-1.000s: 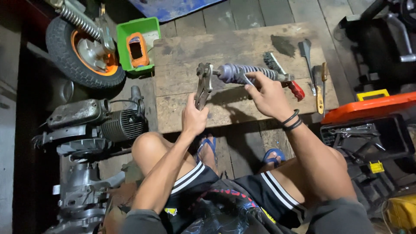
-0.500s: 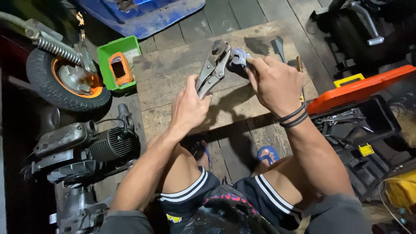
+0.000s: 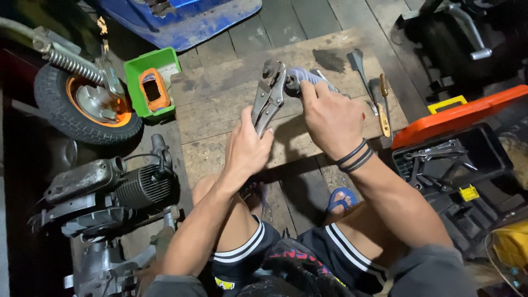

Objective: The person disassembles and services a motorcycle shock absorber using various tools. They use a wrench and locking pliers to loosen components, remove a spring, and handle internal parts like a piston rod and seal head while working over a wooden bench with tools and parts scattered around.

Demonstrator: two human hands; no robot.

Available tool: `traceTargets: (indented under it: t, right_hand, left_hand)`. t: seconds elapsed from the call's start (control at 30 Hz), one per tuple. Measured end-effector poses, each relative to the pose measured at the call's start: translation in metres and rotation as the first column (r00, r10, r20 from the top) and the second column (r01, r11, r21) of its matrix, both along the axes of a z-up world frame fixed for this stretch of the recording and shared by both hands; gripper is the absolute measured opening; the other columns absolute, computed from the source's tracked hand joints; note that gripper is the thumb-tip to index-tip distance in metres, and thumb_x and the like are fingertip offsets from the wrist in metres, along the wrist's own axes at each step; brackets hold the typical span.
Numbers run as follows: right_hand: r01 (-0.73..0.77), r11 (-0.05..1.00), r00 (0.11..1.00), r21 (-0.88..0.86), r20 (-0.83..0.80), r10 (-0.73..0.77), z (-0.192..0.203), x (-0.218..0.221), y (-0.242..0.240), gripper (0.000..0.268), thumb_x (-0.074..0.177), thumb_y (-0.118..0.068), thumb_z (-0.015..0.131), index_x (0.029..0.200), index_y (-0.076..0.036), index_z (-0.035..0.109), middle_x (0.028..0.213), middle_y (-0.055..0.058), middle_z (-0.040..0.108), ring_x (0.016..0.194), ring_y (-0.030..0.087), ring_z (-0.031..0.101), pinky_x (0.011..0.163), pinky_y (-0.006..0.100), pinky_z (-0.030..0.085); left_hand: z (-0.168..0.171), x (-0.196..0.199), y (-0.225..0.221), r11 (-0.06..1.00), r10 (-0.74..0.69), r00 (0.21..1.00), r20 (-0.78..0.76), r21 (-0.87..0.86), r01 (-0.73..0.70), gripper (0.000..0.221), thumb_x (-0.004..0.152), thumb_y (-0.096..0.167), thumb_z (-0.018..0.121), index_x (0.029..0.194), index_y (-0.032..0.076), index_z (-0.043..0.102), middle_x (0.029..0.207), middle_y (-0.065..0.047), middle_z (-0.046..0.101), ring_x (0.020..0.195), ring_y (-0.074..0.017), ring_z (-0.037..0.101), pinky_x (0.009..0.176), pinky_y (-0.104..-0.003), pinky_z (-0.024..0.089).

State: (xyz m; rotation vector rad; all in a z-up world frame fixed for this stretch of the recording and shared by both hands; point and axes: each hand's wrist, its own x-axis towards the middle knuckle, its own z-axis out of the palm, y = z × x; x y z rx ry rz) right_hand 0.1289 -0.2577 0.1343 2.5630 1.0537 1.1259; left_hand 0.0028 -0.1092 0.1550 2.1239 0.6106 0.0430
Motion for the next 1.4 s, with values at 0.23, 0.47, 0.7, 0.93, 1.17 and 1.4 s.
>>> traceTargets:
  t: [0.23, 0.47, 0.7, 0.93, 1.17, 1.4]
  right_hand:
    - [-0.054, 0.997, 0.995, -0.049, -0.088, 0.05, -0.011, 0.002, 0.018, 0.015, 0.096, -0.027, 0.054, 0.109, -0.026, 0.062, 0.077, -0.007, 0.053, 0.05, 0.017, 0.066, 0.049, 0.033, 0.056]
    - [-0.119, 0.993, 0.967, -0.026, -0.23, 0.11, 0.01, 0.008, 0.017, 0.021, 0.096, -0.024, 0.053, 0.114, -0.025, 0.063, 0.08, -0.003, 0.056, 0.05, 0.026, 0.067, 0.047, 0.039, 0.056]
    - [-0.13, 0.99, 0.845, 0.055, -0.515, 0.14, -0.006, 0.033, 0.012, 0.028, 0.1, -0.031, 0.056, 0.126, -0.028, 0.065, 0.089, 0.002, 0.063, 0.065, 0.035, 0.072, 0.061, 0.049, 0.061]
    - [-0.136, 0.98, 0.83, 0.142, -0.525, 0.191, -0.016, 0.05, 0.001, 0.024, 0.101, -0.027, 0.061, 0.124, -0.025, 0.068, 0.088, 0.0, 0.064, 0.066, 0.034, 0.073, 0.06, 0.046, 0.06]
    - [-0.139, 0.974, 0.764, 0.179, -0.606, 0.221, -0.021, 0.057, -0.002, 0.028, 0.101, -0.034, 0.06, 0.127, -0.026, 0.066, 0.092, 0.004, 0.067, 0.078, 0.036, 0.073, 0.07, 0.05, 0.061]
    - [-0.111, 0.962, 0.695, 0.251, -0.672, 0.256, -0.053, 0.074, -0.003, 0.028, 0.099, -0.035, 0.064, 0.125, -0.025, 0.067, 0.091, 0.003, 0.068, 0.086, 0.031, 0.073, 0.073, 0.046, 0.059]
  left_hand:
    - [-0.024, 0.002, 0.024, 0.994, 0.041, 0.995, -0.089, -0.093, -0.049, 0.065, 0.086, 0.035, 0.062, 0.145, 0.02, 0.039, 0.112, -0.026, 0.067, 0.111, -0.05, 0.066, 0.091, -0.057, 0.049]
    - [-0.052, 0.009, 0.045, 0.944, 0.179, 0.979, -0.102, -0.261, -0.2, 0.063, 0.08, 0.025, 0.066, 0.138, 0.016, 0.046, 0.097, -0.019, 0.067, 0.095, -0.0408, 0.07, 0.088, -0.051, 0.051]
    - [-0.115, 0.022, 0.099, 0.732, 0.385, 0.916, -0.114, -0.566, -0.378, 0.036, 0.072, 0.015, 0.065, 0.105, 0.014, 0.049, 0.067, -0.001, 0.047, 0.051, -0.0137, 0.052, 0.039, -0.027, 0.048]
    - [-0.154, 0.022, 0.126, 0.614, 0.398, 0.898, -0.186, -0.674, -0.412, 0.034, 0.07, 0.008, 0.062, 0.102, 0.014, 0.05, 0.061, 0.004, 0.042, 0.043, -0.0076, 0.045, 0.033, -0.023, 0.042]
    - [-0.158, 0.021, 0.129, 0.64, 0.37, 0.902, -0.221, -0.643, -0.42, 0.034, 0.072, 0.008, 0.062, 0.102, 0.014, 0.048, 0.064, 0.001, 0.043, 0.046, -0.008, 0.046, 0.037, -0.023, 0.045]
    - [-0.108, 0.019, 0.103, 0.734, 0.394, 0.905, -0.159, -0.539, -0.414, 0.035, 0.071, 0.005, 0.06, 0.103, 0.013, 0.049, 0.065, -0.003, 0.044, 0.047, -0.0141, 0.049, 0.039, -0.027, 0.044]
